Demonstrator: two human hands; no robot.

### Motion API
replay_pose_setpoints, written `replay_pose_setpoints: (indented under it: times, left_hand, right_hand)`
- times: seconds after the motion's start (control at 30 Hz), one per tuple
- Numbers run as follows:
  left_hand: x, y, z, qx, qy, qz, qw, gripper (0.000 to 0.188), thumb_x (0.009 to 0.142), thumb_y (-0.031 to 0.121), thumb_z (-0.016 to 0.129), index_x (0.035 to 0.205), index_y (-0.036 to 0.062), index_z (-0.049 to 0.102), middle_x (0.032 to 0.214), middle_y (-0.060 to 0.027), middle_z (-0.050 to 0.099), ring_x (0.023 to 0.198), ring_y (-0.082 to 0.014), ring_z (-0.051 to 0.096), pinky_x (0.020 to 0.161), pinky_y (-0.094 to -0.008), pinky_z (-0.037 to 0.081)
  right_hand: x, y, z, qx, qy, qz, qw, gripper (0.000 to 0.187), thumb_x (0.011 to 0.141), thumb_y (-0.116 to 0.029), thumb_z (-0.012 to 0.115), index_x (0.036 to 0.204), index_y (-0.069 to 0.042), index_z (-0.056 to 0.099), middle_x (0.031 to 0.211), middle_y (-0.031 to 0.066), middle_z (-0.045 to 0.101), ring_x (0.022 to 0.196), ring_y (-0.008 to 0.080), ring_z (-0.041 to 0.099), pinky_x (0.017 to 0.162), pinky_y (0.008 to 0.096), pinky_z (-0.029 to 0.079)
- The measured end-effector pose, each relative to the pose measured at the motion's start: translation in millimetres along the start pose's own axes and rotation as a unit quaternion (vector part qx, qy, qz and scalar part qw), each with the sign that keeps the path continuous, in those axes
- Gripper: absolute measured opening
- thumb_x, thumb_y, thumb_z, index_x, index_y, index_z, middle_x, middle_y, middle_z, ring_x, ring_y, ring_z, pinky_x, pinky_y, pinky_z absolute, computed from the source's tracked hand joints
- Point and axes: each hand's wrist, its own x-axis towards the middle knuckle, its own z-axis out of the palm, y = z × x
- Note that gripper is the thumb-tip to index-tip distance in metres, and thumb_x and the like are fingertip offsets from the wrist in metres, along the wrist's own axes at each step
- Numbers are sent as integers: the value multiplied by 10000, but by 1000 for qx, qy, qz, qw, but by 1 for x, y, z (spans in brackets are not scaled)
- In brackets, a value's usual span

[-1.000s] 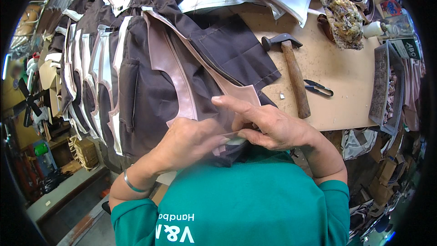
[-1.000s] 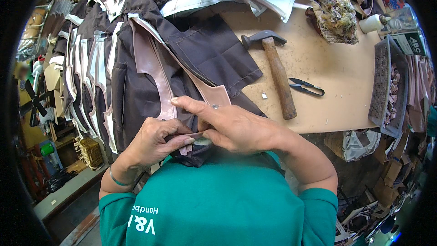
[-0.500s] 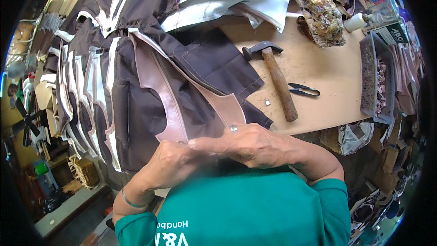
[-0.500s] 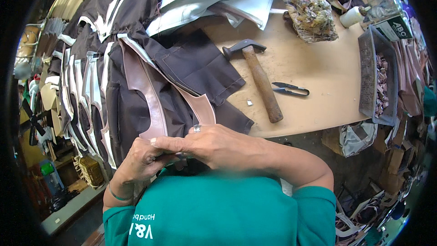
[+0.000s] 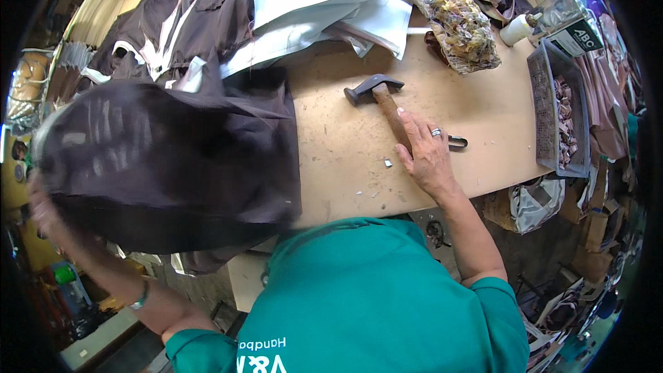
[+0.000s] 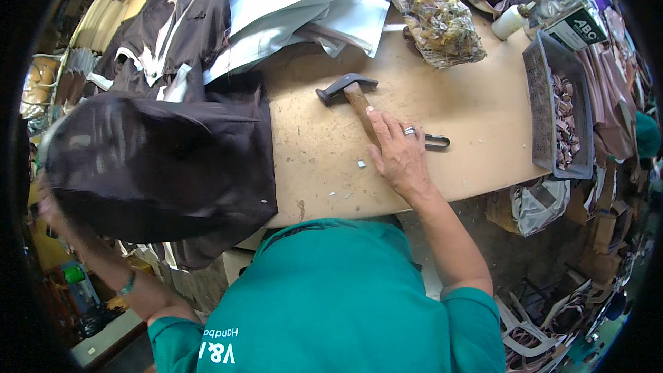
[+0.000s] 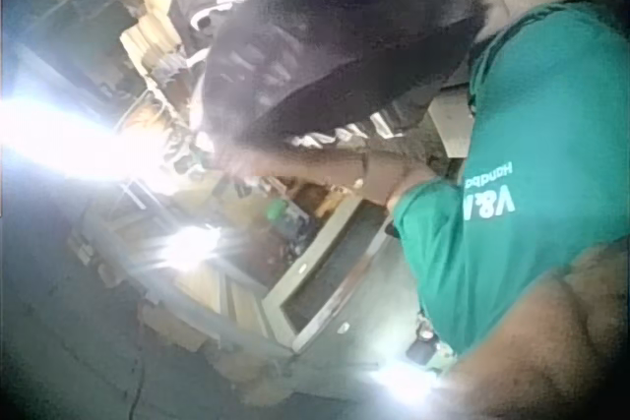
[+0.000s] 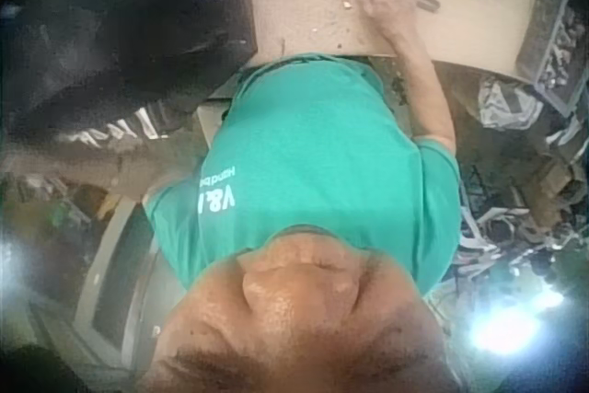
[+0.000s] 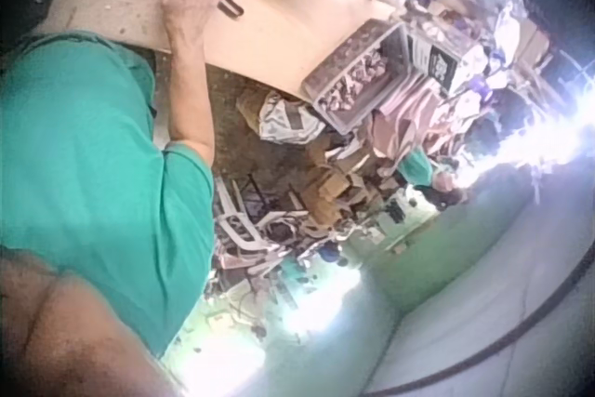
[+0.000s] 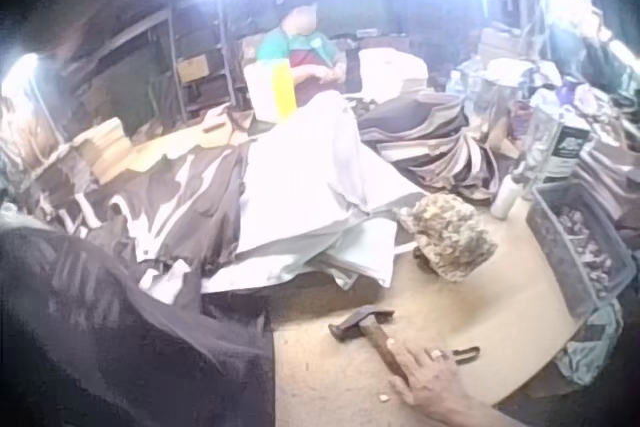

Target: The person assembles handbags by attaching a metal zipper pull to the zipper tape using a hammer and pliers. They repeatedly pick up a bag, position the pull, and hammer it into place before moving to the next item.

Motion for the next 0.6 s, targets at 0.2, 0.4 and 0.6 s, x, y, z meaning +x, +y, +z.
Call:
replay_pose_setpoints:
  times: [0.2,0.4,0.6]
  left_hand:
    - [5,78,36,145,70,272,949,245,852,170,499,1057,41,539,927,-61,556,760,-152,508,689,-306,394]
    - [-79,105,175,172,-152,439,869,106,847,146,522,920,103,587,698,-22,579,460,-139,517,462,-300,417]
    - [-199,38,249,184,-359,373,835,76,807,152,552,857,97,570,735,-56,609,502,-211,536,500,-294,413]
  right_hand:
    - [-4,29,-17,43,-46,11,998,673,713,-105,637,1317,-72,343,1091,144,530,948,288,477,851,377,373]
    - [-8,51,-30,-103,107,-76,986,486,737,-37,574,1209,-28,457,1086,143,544,957,296,496,870,390,379]
    - [-39,-44,24,273,-71,-197,939,389,727,-12,520,1115,-32,526,1037,175,552,1039,332,503,963,428,345]
